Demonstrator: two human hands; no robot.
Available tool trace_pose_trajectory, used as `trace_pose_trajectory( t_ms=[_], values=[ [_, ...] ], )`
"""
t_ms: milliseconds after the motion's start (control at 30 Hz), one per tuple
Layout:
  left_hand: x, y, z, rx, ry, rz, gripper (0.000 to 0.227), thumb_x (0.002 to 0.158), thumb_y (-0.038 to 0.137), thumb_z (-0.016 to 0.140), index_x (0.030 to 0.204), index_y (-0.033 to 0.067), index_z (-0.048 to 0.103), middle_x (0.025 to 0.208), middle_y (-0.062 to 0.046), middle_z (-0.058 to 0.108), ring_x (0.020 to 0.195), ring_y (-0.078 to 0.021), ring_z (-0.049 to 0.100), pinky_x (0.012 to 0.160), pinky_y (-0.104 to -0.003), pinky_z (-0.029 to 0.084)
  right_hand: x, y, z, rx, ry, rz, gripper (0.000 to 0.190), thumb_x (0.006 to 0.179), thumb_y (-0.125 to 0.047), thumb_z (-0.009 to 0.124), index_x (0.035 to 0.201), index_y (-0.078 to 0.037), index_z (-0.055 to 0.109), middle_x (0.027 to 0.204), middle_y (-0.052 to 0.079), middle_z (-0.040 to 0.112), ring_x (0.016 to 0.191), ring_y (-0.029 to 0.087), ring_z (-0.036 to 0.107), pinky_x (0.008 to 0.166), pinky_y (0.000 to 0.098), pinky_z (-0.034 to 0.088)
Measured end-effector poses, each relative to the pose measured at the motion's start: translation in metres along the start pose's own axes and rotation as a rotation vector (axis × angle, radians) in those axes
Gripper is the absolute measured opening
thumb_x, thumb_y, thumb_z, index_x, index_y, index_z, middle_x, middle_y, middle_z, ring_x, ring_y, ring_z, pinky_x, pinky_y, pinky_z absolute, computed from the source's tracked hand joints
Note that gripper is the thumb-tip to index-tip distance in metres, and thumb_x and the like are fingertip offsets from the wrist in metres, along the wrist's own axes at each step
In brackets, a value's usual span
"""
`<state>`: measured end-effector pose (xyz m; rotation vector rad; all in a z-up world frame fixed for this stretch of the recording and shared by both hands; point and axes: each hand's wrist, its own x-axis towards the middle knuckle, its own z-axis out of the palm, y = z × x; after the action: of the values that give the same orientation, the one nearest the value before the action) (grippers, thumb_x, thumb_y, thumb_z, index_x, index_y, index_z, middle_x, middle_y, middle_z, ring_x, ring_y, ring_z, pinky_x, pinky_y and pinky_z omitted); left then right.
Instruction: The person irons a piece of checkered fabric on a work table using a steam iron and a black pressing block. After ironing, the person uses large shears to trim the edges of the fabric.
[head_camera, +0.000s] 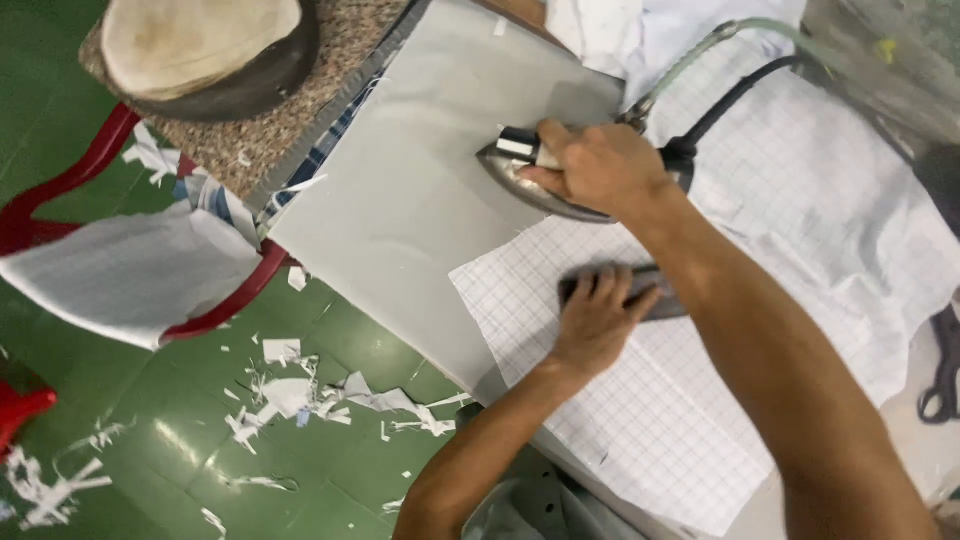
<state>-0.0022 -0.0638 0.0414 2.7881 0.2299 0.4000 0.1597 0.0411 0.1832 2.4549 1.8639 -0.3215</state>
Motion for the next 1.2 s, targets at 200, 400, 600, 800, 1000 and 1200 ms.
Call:
trace_pose_trajectory(
  t_ms=[200,400,600,800,1000,1200],
  values=[
    [0.019,-0.1,-0.052,-0.098,-0.33,-0.118,0.059,0.097,0.029,0.065,0.154,0.019,0.051,0.161,-0.033,0.03,0.151,-0.0498,0.025,0.118,-0.063,0.02,-0.131,0.064,-0.008,-0.298,0.19,0.232,0.058,0.104,-0.065,0.053,0.129,-0.013,0.064,0.07,0.012,0.071,0.067,0.03,0.077,0.063,0.0379,0.062],
    [0.032,-0.127,-0.082,-0.201,-0.378,-0.051,0.048,0.111,0.035,0.047,0.157,0.0226,0.048,0.169,-0.027,0.019,0.158,-0.0401,0.01,0.125,-0.056,0.003,-0.223,0.018,0.017,0.141,0.015,0.427,0.059,0.096,-0.061,0.057,0.125,-0.01,0.057,0.09,0.02,0.074,0.076,0.039,0.076,0.067,0.0502,0.063],
    [0.029,-0.153,-0.066,-0.238,-0.336,-0.009,0.054,0.102,0.048,0.062,0.153,0.0321,0.053,0.172,-0.014,0.021,0.159,-0.0328,0.012,0.126,-0.052,-0.002,-0.234,-0.036,0.08,0.338,-0.061,0.341,0.057,0.098,-0.056,0.055,0.129,-0.008,0.051,0.084,0.021,0.071,0.073,0.04,0.076,0.061,0.0512,0.06],
    [0.019,-0.145,-0.073,-0.288,-0.385,0.098,0.059,0.092,0.034,0.076,0.147,0.0382,0.058,0.166,-0.006,0.036,0.156,-0.0271,0.024,0.127,-0.05,0.0,-0.288,-0.046,0.098,0.178,0.146,0.53,0.04,0.099,-0.049,0.058,0.096,-0.009,0.055,0.063,0.01,0.062,0.051,0.028,0.069,0.044,0.0357,0.054],
    [0.017,-0.096,-0.082,-0.226,-0.598,0.25,0.066,0.092,0.028,0.075,0.153,0.0339,0.051,0.165,-0.006,0.037,0.156,-0.0282,0.023,0.128,-0.05,0.0,-0.358,-0.032,0.1,0.173,0.187,0.754,0.039,0.101,-0.048,0.056,0.088,-0.011,0.054,0.059,0.009,0.061,0.049,0.027,0.068,0.044,0.0368,0.055],
    [0.027,-0.041,-0.058,-0.153,-0.724,0.494,0.06,0.094,0.034,0.071,0.151,0.0335,0.053,0.166,-0.006,0.034,0.156,-0.0273,0.022,0.128,-0.051,0.002,-0.407,-0.021,0.105,0.468,0.082,1.108,0.045,0.103,-0.052,0.048,0.098,-0.007,0.053,0.073,0.019,0.068,0.07,0.04,0.075,0.064,0.0521,0.06]
  ],
)
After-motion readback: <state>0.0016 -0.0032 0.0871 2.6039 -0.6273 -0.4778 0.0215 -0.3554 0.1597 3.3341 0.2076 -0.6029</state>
